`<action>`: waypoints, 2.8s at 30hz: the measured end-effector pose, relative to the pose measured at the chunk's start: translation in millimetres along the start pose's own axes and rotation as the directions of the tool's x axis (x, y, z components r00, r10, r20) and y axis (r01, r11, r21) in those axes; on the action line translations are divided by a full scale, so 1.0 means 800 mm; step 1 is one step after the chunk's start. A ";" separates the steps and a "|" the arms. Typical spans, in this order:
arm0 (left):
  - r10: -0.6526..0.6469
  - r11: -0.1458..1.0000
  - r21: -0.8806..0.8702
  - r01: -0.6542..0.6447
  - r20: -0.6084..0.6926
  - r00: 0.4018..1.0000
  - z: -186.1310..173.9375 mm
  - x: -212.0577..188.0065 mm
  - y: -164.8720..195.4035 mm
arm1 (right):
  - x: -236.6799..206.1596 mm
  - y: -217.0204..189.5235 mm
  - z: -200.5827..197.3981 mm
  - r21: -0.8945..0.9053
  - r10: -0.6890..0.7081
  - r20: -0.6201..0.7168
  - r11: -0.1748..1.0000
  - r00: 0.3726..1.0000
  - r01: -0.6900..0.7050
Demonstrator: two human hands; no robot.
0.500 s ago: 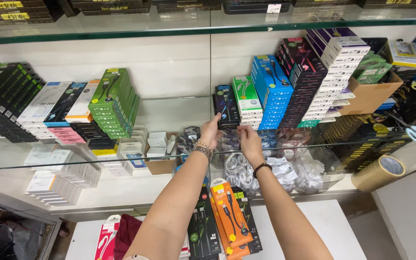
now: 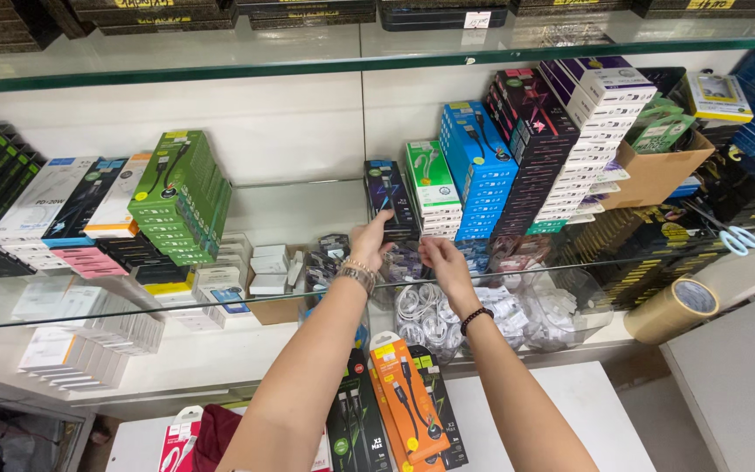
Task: The person wipes a glass shelf with a maroon cloth and then places multiple small product boxes onto the shelf one by one. They handle red, green, black, and orange boxes, arranging them in neat stacks on the glass shelf.
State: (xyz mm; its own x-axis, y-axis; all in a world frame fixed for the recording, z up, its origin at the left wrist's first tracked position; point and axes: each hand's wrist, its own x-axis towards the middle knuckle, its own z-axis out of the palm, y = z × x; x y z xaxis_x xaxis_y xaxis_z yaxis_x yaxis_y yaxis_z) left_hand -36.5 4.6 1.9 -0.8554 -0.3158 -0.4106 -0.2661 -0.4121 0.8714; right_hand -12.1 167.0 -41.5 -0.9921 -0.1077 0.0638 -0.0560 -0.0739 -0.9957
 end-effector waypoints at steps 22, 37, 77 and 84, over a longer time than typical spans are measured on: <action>-0.057 -0.101 0.803 -0.587 0.585 0.809 -0.094 -0.234 -0.236 | -0.265 0.077 -0.198 -0.020 0.560 0.138 0.827 0.817 -0.563; 0.483 0.190 0.685 -0.703 0.558 0.674 -0.086 -0.220 -0.187 | -0.207 0.088 -0.129 -0.795 0.122 -0.210 0.556 0.970 -0.242; 0.248 0.963 0.012 -0.271 0.365 0.897 0.004 -0.135 -0.088 | -0.029 -0.051 -0.068 0.248 0.289 0.196 0.910 0.937 -0.332; 0.129 0.901 0.296 -0.318 0.517 0.846 -0.008 -0.200 -0.114 | -0.114 -0.032 -0.078 0.392 0.289 0.229 0.847 0.930 -0.360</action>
State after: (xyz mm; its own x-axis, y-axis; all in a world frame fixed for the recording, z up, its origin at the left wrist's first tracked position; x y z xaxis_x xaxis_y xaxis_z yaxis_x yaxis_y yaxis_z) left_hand 127.7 87.8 -13.4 -0.9879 0.1219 -0.0963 -0.0993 -0.0182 0.9949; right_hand 72.6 240.5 -25.7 -0.9129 -0.3481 -0.2132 0.3533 -0.4124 -0.8397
